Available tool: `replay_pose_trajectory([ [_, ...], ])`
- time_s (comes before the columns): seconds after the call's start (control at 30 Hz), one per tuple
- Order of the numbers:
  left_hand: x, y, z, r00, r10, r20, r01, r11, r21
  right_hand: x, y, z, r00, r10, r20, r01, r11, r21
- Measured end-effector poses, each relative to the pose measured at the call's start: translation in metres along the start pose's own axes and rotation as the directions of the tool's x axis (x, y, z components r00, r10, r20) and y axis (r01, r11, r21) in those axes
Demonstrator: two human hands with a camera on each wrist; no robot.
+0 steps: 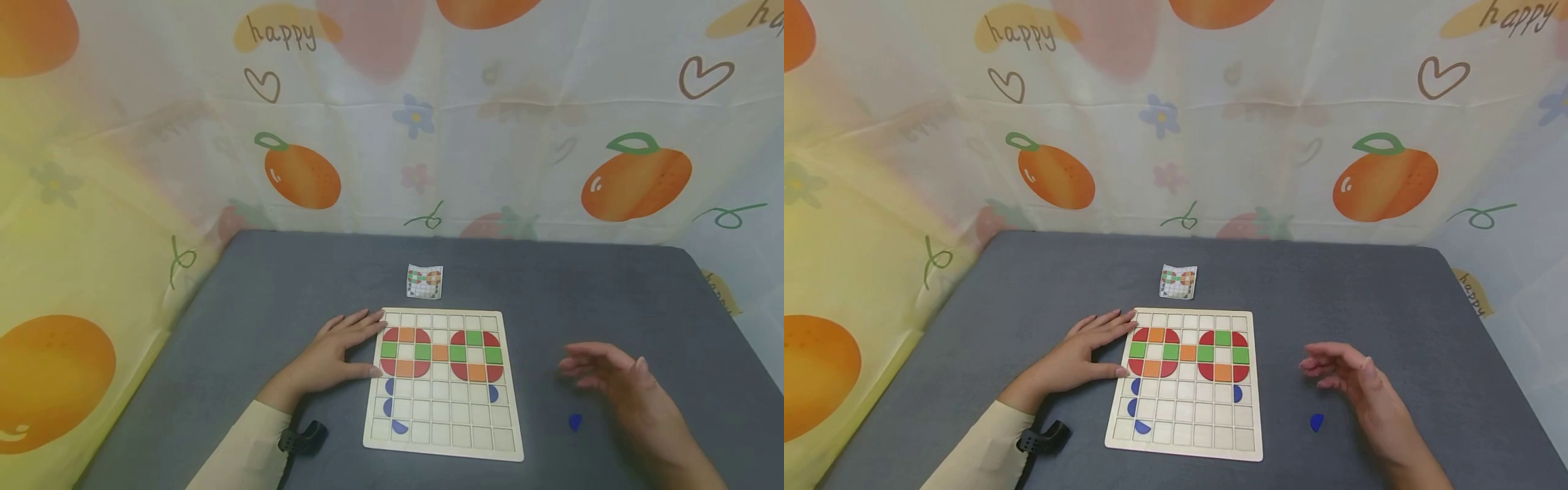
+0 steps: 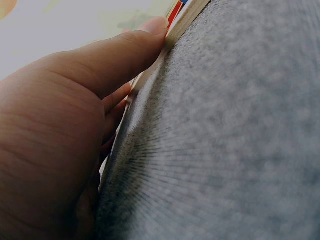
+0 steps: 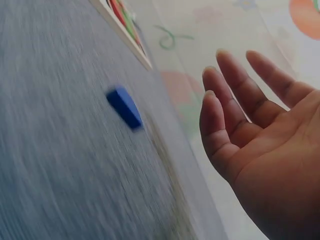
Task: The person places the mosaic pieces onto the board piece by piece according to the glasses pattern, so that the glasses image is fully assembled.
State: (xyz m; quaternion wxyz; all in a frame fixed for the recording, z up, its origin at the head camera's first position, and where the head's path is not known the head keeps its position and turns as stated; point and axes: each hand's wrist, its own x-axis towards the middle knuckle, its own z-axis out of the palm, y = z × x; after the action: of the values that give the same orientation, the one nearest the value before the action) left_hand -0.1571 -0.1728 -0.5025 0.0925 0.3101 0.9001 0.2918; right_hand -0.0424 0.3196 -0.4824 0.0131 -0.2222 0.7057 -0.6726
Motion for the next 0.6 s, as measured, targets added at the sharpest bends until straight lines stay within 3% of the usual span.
replay_pose_trajectory([
  [0.17,0.000,0.001,-0.001,1.000,0.008,0.005,-0.008,1.000,0.000,-0.012,0.007,-0.024,1.000,-0.024,-0.005,0.024,0.999,0.029],
  [0.33,0.000,0.001,0.000,1.000,0.012,0.005,-0.012,1.000,0.003,-0.026,0.005,-0.045,0.995,0.085,-0.058,-0.090,0.992,-0.090],
  [0.6,0.000,0.000,0.000,1.000,0.000,0.000,0.000,1.000,0.003,-0.047,0.016,-0.081,0.975,0.167,-0.145,-0.192,0.964,-0.182],
])
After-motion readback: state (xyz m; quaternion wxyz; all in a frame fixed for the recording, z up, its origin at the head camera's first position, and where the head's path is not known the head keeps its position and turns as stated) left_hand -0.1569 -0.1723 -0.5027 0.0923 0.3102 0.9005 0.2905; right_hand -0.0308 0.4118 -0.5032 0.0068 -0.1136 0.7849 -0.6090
